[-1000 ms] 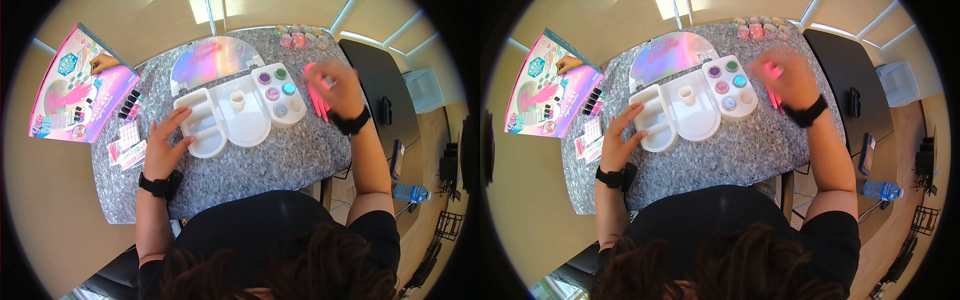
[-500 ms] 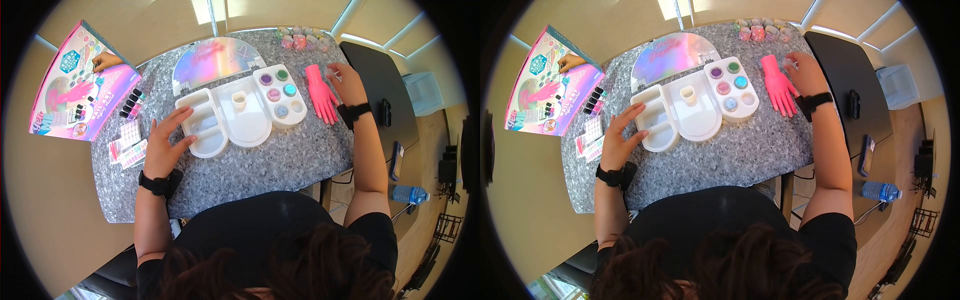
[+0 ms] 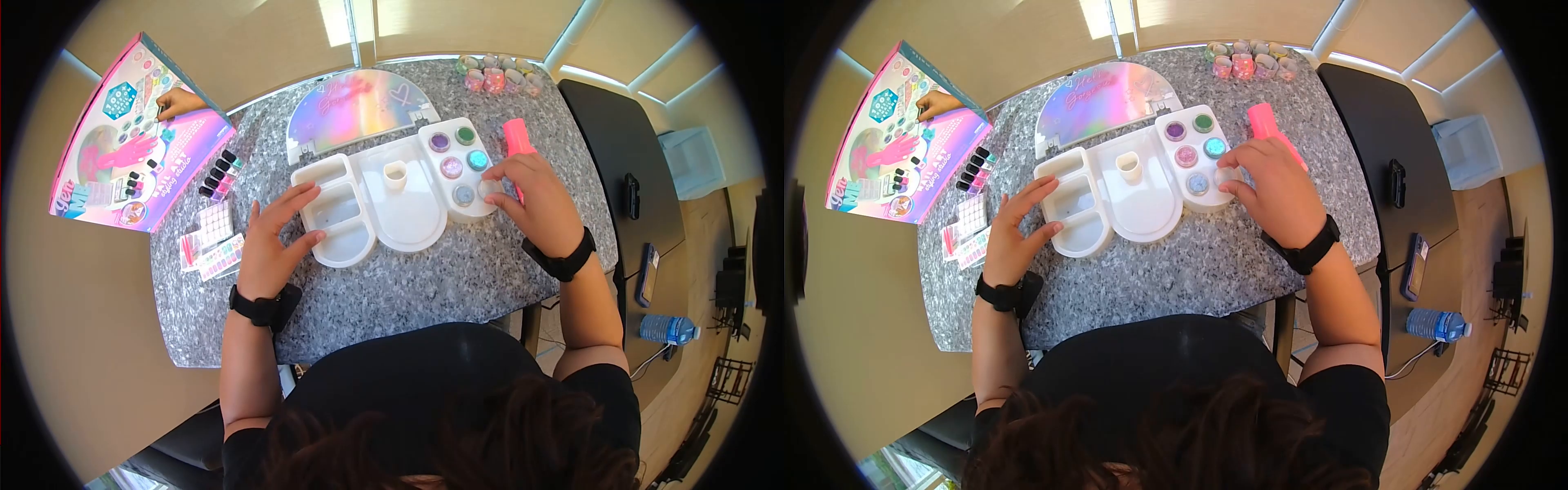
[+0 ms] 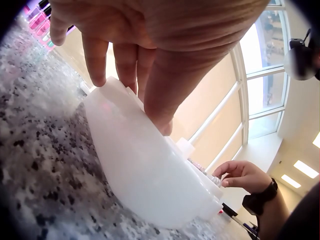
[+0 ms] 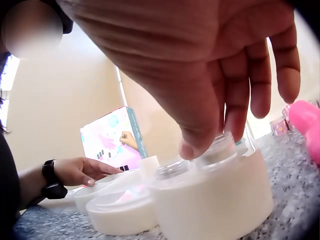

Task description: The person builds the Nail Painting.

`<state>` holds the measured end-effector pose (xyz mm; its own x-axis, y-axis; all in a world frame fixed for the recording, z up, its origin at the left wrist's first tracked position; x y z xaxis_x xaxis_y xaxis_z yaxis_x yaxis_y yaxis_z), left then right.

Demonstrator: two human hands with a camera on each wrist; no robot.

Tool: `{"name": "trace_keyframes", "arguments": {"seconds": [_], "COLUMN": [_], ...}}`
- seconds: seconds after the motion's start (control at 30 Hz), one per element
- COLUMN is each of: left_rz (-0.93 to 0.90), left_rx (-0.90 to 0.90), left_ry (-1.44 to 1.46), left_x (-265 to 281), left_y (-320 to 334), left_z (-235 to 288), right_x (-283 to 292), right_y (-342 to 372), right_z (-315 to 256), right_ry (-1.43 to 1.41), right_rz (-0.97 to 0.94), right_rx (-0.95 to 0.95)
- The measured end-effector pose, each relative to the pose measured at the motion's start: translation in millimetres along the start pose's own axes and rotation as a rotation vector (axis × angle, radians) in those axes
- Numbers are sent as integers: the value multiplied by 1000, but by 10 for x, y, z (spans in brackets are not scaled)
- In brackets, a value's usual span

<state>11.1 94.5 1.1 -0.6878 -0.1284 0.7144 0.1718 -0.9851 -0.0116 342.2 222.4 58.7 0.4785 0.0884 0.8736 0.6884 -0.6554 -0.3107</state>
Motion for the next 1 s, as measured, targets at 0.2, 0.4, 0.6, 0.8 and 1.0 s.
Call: {"name": "trace_keyframes", "arguments": {"seconds": [0.2, 0.4, 0.6, 0.8, 1.0], "left_rz": [8, 4, 10, 95, 358], "left_rx": [-21, -13, -27, -26, -47], "left_ry": [-1, 5, -2, -173, -410], "left_x": [-5, -6, 0, 31, 482], "left_y": [0, 5, 29, 105, 238], "left_z": [-5, 6, 11, 65, 15], "right_x": [15, -6, -34, -106, -190], "right_y": [-44, -48, -38, -54, -56], "right_z": [19, -30, 6, 92, 33], "right_ry": [57, 111, 94, -11, -91], "right_rz": [-9, -29, 8, -19, -25], "right_rx": [-9, -12, 7, -74, -109]}}
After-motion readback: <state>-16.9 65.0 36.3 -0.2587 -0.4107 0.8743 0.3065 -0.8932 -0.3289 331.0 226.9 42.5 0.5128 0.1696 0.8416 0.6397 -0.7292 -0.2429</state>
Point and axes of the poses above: each hand's wrist, its own y-axis away from the middle knuckle, its own x-axis out of the back of the hand, z = x × y, the point moved 9 cm from there along -y, towards the middle knuckle, and after that the axes turned 3 degrees about x, right-handed, at the moved point
